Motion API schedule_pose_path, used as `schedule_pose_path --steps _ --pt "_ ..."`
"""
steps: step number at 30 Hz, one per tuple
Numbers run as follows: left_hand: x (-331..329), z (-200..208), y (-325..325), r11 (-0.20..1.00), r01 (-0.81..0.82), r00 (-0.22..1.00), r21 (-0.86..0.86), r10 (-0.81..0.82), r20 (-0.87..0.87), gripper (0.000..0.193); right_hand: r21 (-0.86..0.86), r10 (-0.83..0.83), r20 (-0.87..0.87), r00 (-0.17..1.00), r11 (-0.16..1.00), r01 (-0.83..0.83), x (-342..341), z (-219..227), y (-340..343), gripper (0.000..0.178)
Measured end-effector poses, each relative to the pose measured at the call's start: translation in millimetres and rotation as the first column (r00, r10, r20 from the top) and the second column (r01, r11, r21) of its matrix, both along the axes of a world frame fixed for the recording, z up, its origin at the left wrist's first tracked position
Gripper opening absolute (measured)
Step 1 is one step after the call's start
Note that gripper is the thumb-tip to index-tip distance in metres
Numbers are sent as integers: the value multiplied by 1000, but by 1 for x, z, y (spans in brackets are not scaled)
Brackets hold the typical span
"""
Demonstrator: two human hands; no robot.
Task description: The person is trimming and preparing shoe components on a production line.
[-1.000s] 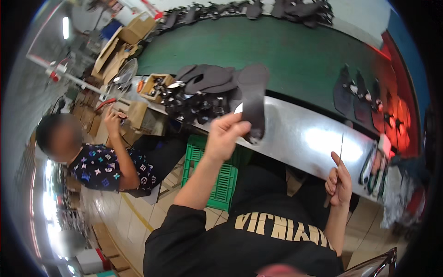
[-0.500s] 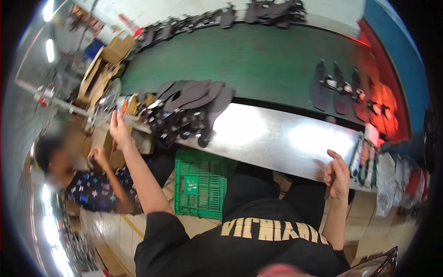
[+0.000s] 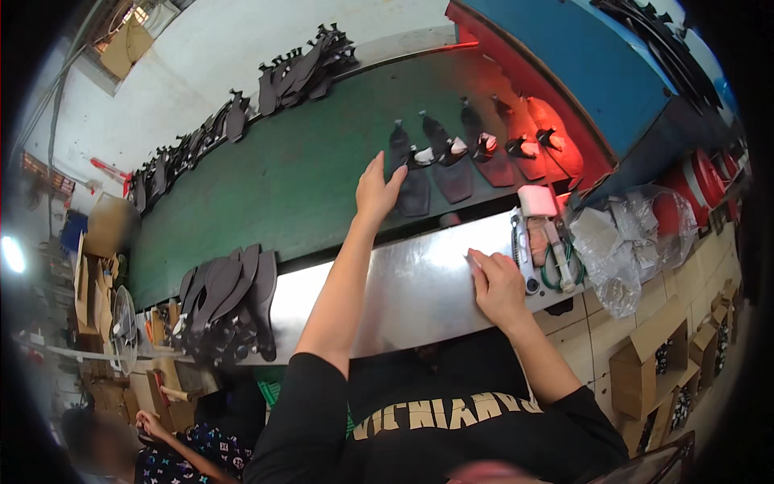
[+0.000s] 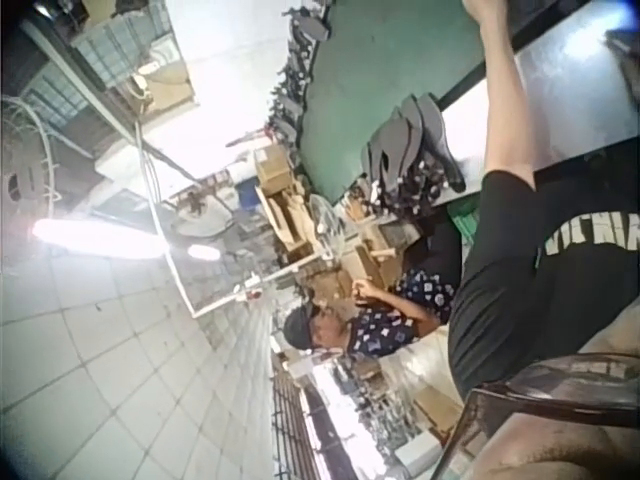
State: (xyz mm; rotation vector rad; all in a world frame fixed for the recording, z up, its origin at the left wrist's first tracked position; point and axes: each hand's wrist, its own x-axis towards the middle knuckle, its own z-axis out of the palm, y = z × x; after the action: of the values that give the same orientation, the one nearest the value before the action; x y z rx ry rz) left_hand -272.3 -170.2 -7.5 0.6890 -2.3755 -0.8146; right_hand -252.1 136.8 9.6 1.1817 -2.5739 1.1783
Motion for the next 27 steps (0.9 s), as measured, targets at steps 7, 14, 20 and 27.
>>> schedule_pose_path --steps 7,14,20,27 --pt "-52 -28 8 998 -18 981 -61 30 192 46 85 6 27 1000 996 -8 -10 1 9 39" --pt "-25 -42 29 973 -186 965 -138 155 -209 27 -40 -3 -143 990 999 -3 -3 20 0 48" --pt "28 74 85 755 358 792 550 67 -607 27 -359 169 152 974 927 -104 -8 19 21 42" --pt "163 89 149 201 469 883 860 -119 -454 27 -894 868 447 216 423 147 2 63 -1 32"
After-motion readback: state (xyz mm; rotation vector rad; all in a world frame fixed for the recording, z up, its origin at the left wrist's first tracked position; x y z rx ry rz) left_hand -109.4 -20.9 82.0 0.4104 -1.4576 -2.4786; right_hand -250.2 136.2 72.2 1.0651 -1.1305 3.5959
